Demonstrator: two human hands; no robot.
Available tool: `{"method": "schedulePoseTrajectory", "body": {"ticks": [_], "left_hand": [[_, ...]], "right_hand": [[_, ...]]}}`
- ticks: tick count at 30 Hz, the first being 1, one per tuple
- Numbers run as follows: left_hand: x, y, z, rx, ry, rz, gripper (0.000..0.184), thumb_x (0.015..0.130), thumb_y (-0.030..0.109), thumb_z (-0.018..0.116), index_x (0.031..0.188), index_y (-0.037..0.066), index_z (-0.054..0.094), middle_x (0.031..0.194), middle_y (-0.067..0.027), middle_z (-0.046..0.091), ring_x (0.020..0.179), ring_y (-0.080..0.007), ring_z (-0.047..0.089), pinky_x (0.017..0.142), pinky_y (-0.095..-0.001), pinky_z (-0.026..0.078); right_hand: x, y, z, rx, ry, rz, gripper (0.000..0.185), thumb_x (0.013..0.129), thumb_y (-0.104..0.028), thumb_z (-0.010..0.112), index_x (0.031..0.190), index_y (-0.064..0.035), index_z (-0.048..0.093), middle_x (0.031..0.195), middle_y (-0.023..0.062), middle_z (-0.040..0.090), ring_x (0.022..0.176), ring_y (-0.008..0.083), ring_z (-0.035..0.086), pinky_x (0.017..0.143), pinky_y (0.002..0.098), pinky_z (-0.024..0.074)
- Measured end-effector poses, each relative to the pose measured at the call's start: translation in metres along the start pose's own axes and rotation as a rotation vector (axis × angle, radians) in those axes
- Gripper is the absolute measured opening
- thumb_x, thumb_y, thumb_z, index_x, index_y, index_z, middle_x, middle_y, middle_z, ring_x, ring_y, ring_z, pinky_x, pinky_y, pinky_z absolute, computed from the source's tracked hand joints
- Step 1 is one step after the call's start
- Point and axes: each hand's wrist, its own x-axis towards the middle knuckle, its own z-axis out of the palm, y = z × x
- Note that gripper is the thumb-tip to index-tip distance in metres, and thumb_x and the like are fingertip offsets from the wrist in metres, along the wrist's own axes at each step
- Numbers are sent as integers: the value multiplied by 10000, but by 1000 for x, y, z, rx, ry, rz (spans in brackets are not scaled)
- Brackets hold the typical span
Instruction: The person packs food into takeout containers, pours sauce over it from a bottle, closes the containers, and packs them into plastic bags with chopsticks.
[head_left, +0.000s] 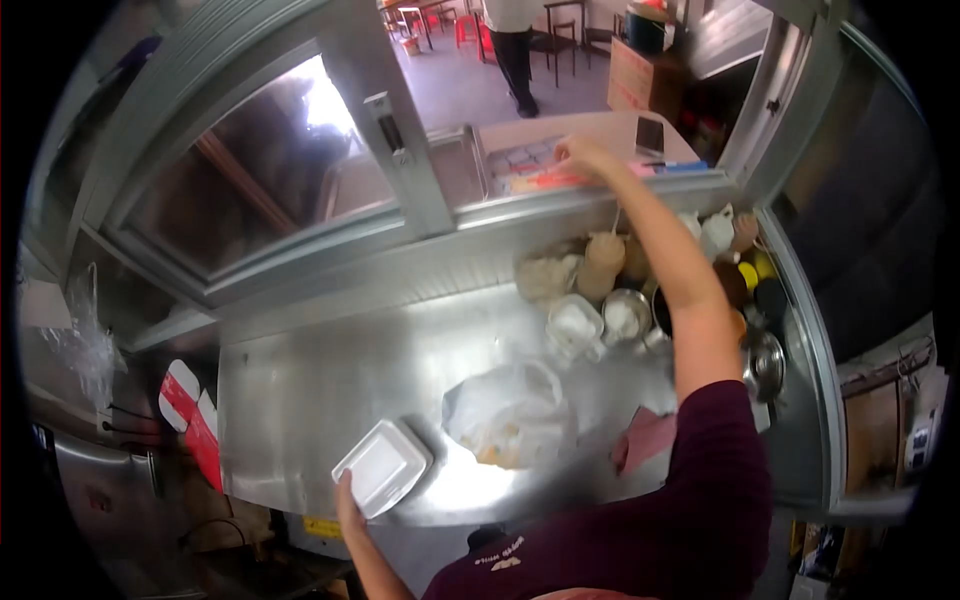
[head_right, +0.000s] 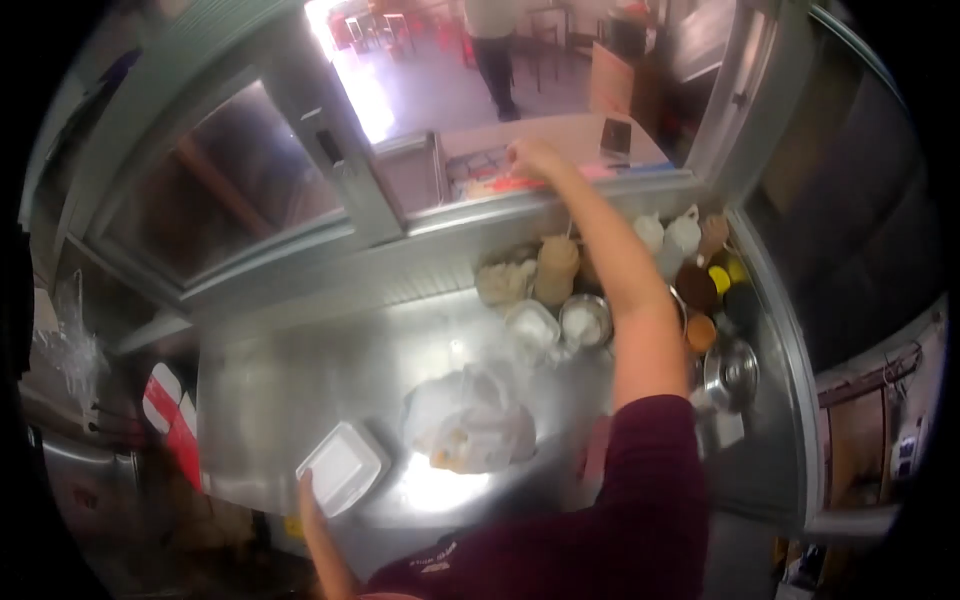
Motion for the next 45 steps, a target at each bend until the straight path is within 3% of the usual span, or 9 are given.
{"method": "schedulePoseTrajectory", "body": {"ticks": [3, 13, 21, 29, 32, 35, 38, 41, 45], "left_hand": [[8, 3, -18, -44, -48, -87, 486, 823, 307, 571, 1187, 8, 451, 1091, -126, 545, 1010, -236, 526, 880, -342, 410], [3, 1, -5, -13, 46, -156, 554, 833, 418, 524, 1203, 14, 444, 1148, -129, 527, 1050, -256, 509, 868, -372, 419], [-57, 7, 7, -195, -90, -242, 623, 859, 476, 454, 1311, 63, 340, 1270, -102, 440, 1113, -277, 466, 870, -455, 398], [-25, 11, 1, -94, -53, -82, 597, 852, 429, 499, 1281, 31, 381, 1245, -112, 463, 1136, -253, 452, 922, -410, 373], [3, 15, -17, -45, -121, -144, 579, 857, 420, 499, 1270, 26, 401, 1231, -115, 475, 1141, -241, 447, 941, -366, 359], [33, 22, -34, 144, -240, -2, 580, 860, 417, 499, 1249, -7, 427, 1214, -121, 491, 1129, -239, 456, 944, -343, 350], [42, 77, -7, 768, -87, 303, 611, 854, 444, 499, 1202, -56, 467, 1207, -202, 498, 1116, -271, 477, 934, -338, 363], [28, 142, 80, 352, -378, 585, 467, 885, 328, 509, 1186, -29, 495, 1147, -156, 548, 1019, -219, 544, 862, -300, 424], [-44, 201, 167, -65, -738, 548, 395, 868, 221, 550, 1181, -13, 490, 940, -75, 597, 755, -107, 571, 610, -213, 449]], "right_hand": [[24, 0, 8, -65, -405, 168, 403, 579, -162, 666, 960, -37, 619, 900, 142, 625, 823, 259, 592, 715, 346, 467], [46, -12, -7, -327, -638, -49, 345, 621, -143, 632, 943, -18, 643, 940, 161, 624, 852, 279, 598, 709, 379, 474], [30, 9, 6, -208, -257, -81, 208, 701, -104, 563, 879, -24, 635, 880, 190, 618, 806, 324, 588, 714, 397, 453], [9, -2, -19, -334, 191, -182, 239, 744, -126, 536, 960, -43, 598, 860, 211, 601, 826, 353, 578, 722, 429, 453], [-21, -36, -40, -353, 618, -202, 265, 768, -136, 530, 1006, -21, 552, 847, 164, 603, 789, 290, 590, 683, 377, 473], [-73, -101, -62, 363, 298, -17, 240, 811, -144, 530, 1015, -18, 532, 829, 77, 583, 751, 160, 572, 635, 281, 474], [-140, -211, -39, 1003, 10, 99, 218, 858, -161, 518, 1016, -13, 539, 764, 19, 556, 682, 63, 523, 590, 188, 444], [-170, -281, 3, 1079, -320, 35, 217, 875, -150, 503, 1041, -15, 543, 749, 20, 574, 637, 51, 529, 556, 165, 432], [-196, -349, 46, 1144, -419, 88, 272, 872, -128, 495, 1107, 4, 528, 812, 64, 621, 642, 74, 560, 567, 169, 444]]}}
